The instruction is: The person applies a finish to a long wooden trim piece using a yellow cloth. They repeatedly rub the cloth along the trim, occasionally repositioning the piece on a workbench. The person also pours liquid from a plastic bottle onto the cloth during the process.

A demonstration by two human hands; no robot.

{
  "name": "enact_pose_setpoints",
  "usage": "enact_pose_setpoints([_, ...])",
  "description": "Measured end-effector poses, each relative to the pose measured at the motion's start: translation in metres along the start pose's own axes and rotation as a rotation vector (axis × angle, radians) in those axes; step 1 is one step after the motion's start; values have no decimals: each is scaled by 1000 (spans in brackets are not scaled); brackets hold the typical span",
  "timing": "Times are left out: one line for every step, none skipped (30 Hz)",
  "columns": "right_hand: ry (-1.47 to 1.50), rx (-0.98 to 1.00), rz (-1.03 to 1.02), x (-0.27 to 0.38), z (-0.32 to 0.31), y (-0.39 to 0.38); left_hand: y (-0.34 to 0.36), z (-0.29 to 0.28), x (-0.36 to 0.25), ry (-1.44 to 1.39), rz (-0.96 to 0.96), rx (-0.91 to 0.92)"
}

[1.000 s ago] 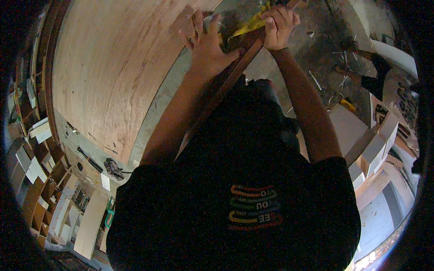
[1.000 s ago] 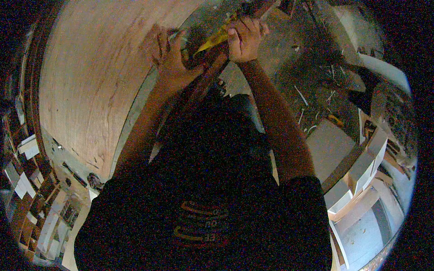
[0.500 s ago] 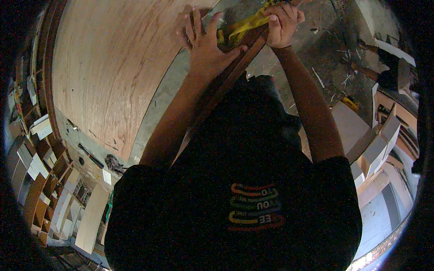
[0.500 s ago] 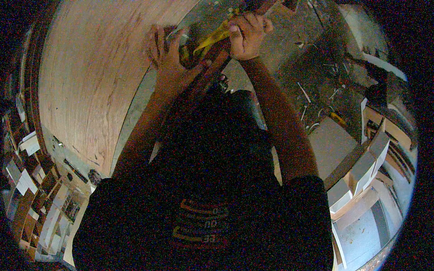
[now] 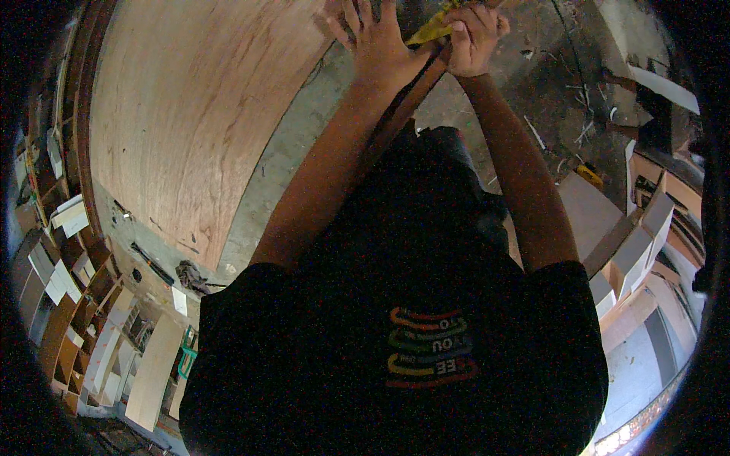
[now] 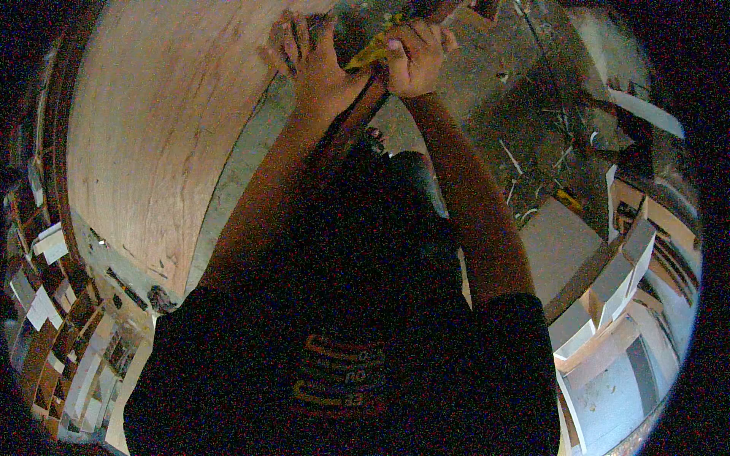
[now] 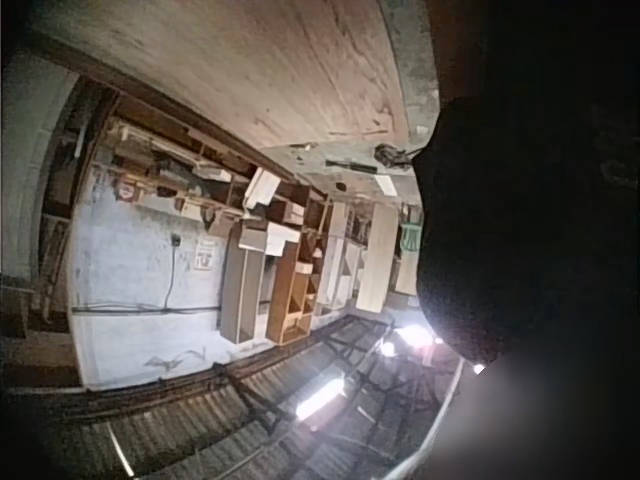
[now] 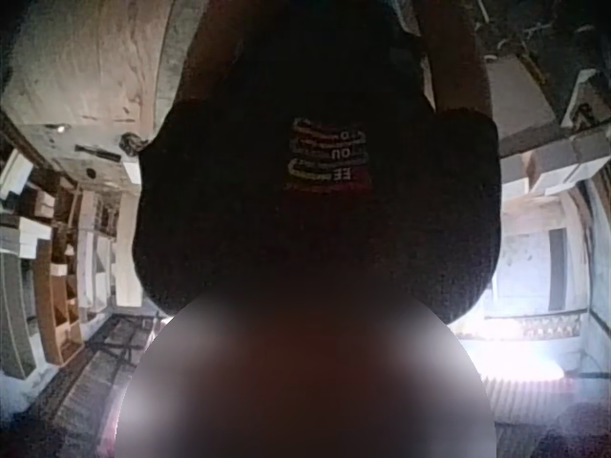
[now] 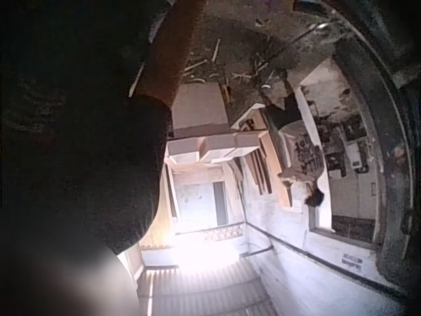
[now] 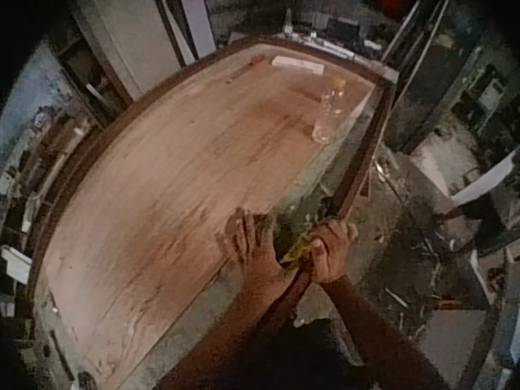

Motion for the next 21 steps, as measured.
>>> enact_pose_setpoints([-14, -6, -12, 1, 0, 0, 0, -1, 0, -19, 5, -37])
enact_pose_setpoints([-27, -14, -22, 1, -1, -1, 0, -3, 0, -37, 12, -73])
enact_pose_setpoints([-62, 20, -17, 0, 1, -2, 0, -6, 0, -55, 22, -109])
enact_pose_setpoints([-98, 51, -12, -1, 3, -2, 0, -7, 0, -107, 41, -100])
enact_pose_setpoints([-137, 81, -7, -2, 3, -3, 1, -9, 1, -160, 62, -92])
enact_pose_setpoints([-127, 86, -3, -2, 3, -4, 1, -12, 2, -214, 84, -83])
enact_pose_setpoints([-116, 90, 1, -2, 3, -4, 2, -12, 3, -194, 68, -48])
enact_pose_setpoints([-104, 98, 10, -3, 3, -5, 1, -13, 4, -173, 49, -8])
enact_pose_setpoints([-81, 64, 11, -3, 2, -4, 0, -13, 4, -149, 30, 32])
enact_pose_setpoints([-56, 31, 11, -3, 1, -4, -1, -15, 4, -141, 20, 53])
enact_pose_setpoints([-29, -1, 11, -2, -1, -4, -3, -16, 4, -132, 9, 74])
enact_pose_setpoints([-28, -15, 6, -2, 0, -3, -5, -17, 4, -123, -2, 94])
enact_pose_setpoints([-27, -28, 1, -1, -1, -3, -8, -20, 4, -123, 8, 91])
enact_pose_setpoints([-25, -40, -3, -1, -1, -3, -12, -22, 4, -122, 18, 89])
enact_pose_setpoints([-20, -13, 9, -2, 1, -3, -15, -23, 5, -123, 28, 87])
enact_pose_setpoints([-16, 13, 20, -2, 2, -3, -19, -24, 8, -148, 1, 94])
enact_pose_setpoints([-12, 39, 30, -3, 4, -3, -24, -25, 12, -174, -27, 101])
enact_pose_setpoints([-12, 23, 21, -2, 2, -3, -29, -23, 16, -199, -77, 140])
enact_pose_setpoints([-12, 6, 12, 0, 1, -2, -33, -26, 17, -211, -61, 125])
enact_pose_setpoints([-12, -10, 3, 1, -1, -2, -38, -28, 20, -221, -66, 141])
enact_pose_setpoints([-14, 2, 7, 1, 0, -2, -43, -31, 22, -230, -73, 157])
Point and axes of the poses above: each hand's wrist, its own y-axis towards the middle knuckle, its own z-axis out of the palm, x = y × z, the point moved 7 cm from there along y, towards the middle knuckle, and after that the axes turned 4 degrees about x, right-handed, at the moved point
